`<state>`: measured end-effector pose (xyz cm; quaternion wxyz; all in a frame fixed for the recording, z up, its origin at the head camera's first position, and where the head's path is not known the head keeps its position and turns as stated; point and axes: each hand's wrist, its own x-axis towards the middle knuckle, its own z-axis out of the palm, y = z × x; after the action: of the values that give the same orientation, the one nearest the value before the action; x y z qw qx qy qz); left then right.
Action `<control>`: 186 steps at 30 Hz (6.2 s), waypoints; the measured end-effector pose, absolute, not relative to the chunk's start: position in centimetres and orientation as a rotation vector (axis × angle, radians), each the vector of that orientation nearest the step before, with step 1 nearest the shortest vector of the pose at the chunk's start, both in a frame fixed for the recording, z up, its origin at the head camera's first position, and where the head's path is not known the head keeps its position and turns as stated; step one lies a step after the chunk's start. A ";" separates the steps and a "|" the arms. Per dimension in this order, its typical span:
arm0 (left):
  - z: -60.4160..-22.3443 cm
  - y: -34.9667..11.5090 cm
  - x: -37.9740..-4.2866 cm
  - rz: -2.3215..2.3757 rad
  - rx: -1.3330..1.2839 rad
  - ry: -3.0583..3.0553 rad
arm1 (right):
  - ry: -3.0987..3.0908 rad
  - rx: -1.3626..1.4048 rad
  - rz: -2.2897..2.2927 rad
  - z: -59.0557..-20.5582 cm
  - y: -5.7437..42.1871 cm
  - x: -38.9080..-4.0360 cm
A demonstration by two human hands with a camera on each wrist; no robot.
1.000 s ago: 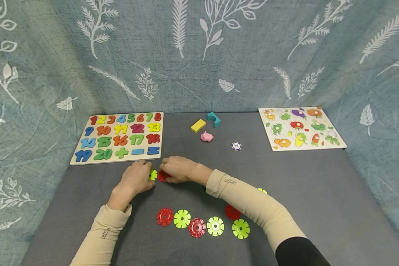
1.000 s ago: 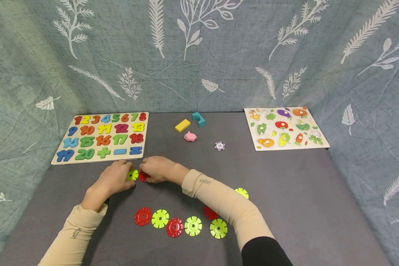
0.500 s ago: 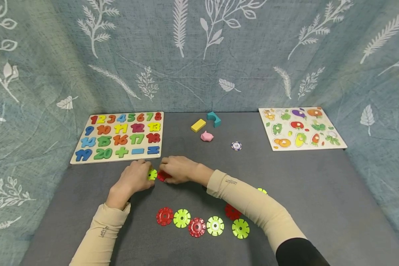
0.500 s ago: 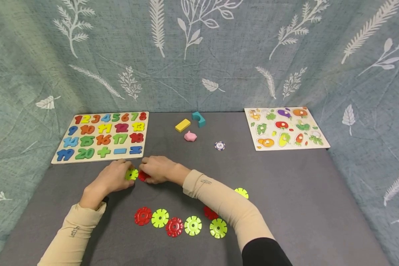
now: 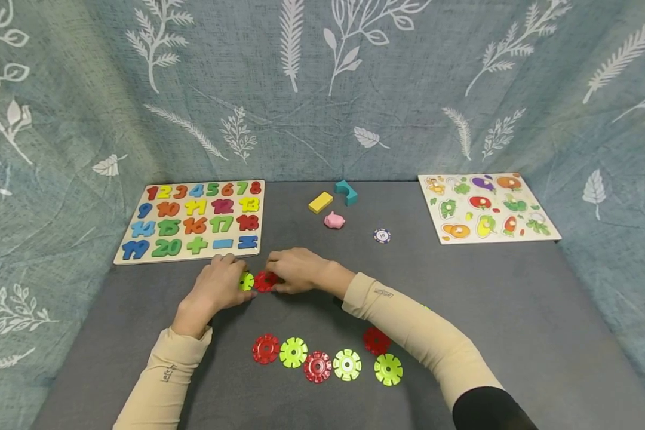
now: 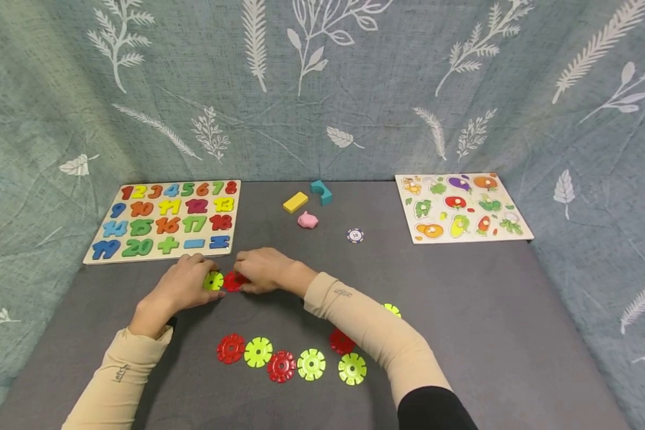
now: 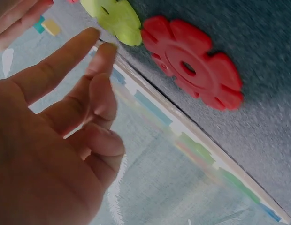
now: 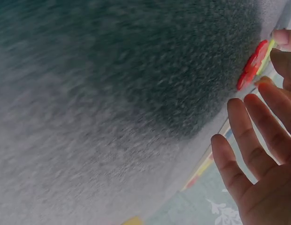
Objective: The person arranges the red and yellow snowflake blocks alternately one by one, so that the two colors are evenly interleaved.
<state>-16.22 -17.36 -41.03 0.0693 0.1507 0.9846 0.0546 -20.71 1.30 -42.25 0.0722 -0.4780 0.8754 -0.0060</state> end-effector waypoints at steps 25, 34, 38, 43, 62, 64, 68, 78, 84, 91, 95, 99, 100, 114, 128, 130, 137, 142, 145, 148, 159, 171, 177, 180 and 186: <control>-42.2 -14.4 -17.4 0.209 0.678 2.973 | 2.702 -1.328 -0.059 -42.1 7.8 -20.3; -42.1 -14.6 -17.3 0.239 0.676 2.956 | 2.696 -1.354 -0.069 -42.1 9.9 -19.6; -42.2 -14.6 -17.4 0.254 0.688 2.947 | 2.679 -1.360 -0.089 -42.1 11.0 -18.9; -42.2 -14.7 -17.5 0.262 0.693 2.939 | 2.669 -1.377 -0.106 -41.9 12.3 -17.8; -42.4 -14.7 -17.5 0.254 0.694 2.950 | 2.631 -1.384 -0.070 -42.3 15.8 -13.4; -42.4 -14.7 -17.5 0.253 0.692 2.951 | 2.634 -1.399 -0.064 -42.3 16.2 -12.9; -42.4 -14.7 -17.4 0.255 0.696 2.955 | 2.622 -1.443 -0.068 -42.3 17.0 -11.6; -42.4 -14.8 -17.4 0.248 0.700 2.958 | 2.594 -1.616 -0.045 -42.5 18.4 -9.0; -42.4 -14.8 -17.4 0.259 0.689 2.947 | 2.589 -1.737 -0.044 -42.8 18.9 -7.7; -42.5 -14.8 -17.3 0.272 0.685 2.959 | 2.599 -1.774 0.060 -43.1 19.3 -6.5; -42.7 -14.9 -17.4 0.273 0.683 2.958 | 2.606 -1.800 0.100 -43.2 19.4 -6.3; -42.8 -14.9 -17.4 0.276 0.679 2.958 | 2.608 -1.818 0.106 -43.3 19.4 -6.2; -42.8 -14.9 -17.4 0.276 0.678 2.959 | 2.607 -1.818 0.104 -43.4 19.4 -6.1; -42.8 -14.8 -17.2 0.271 0.674 2.977 | 2.625 -1.737 0.145 -43.3 19.2 -5.2; -42.8 -14.8 -17.3 0.276 0.671 2.976 | 2.616 -1.759 0.149 -43.9 19.1 -4.9; -42.8 -14.8 -17.3 0.276 0.671 2.974 | 2.611 -1.763 0.141 -43.9 19.1 -4.9; -42.9 -14.9 -17.2 0.281 0.674 2.973 | 2.609 -1.767 0.120 -43.8 19.1 -4.7; -42.9 -15.0 -17.2 0.279 0.681 2.972 | 2.618 -1.785 0.140 -43.9 19.0 -4.7; -42.9 -15.0 -17.2 0.280 0.682 2.973 | 2.620 -1.804 0.143 -43.9 19.0 -4.6; -42.8 -14.9 -17.2 0.281 0.681 2.976 | 2.619 -1.815 0.137 -43.8 19.0 -4.6; -42.8 -15.0 -17.3 0.274 0.695 2.975 | 2.698 -1.804 0.064 -43.2 18.9 -5.7; -42.8 -14.9 -17.1 0.264 0.682 2.982 | 2.744 -1.696 -0.040 -42.6 18.1 -10.0; -42.9 -14.8 -17.1 0.288 0.694 3.004 | 2.726 -1.621 -0.019 -42.3 17.0 -11.9; -42.9 -14.8 -17.0 0.302 0.704 3.017 | 2.727 -1.595 -0.007 -42.3 16.3 -12.7; -43.0 -14.8 -16.9 0.314 0.704 3.021 | 2.718 -1.555 0.007 -42.3 15.0 -14.1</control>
<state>-16.91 -14.83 -42.97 0.0117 0.2259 0.9689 0.1008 -14.06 14.95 -42.30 0.0052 -0.4966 0.8680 0.0023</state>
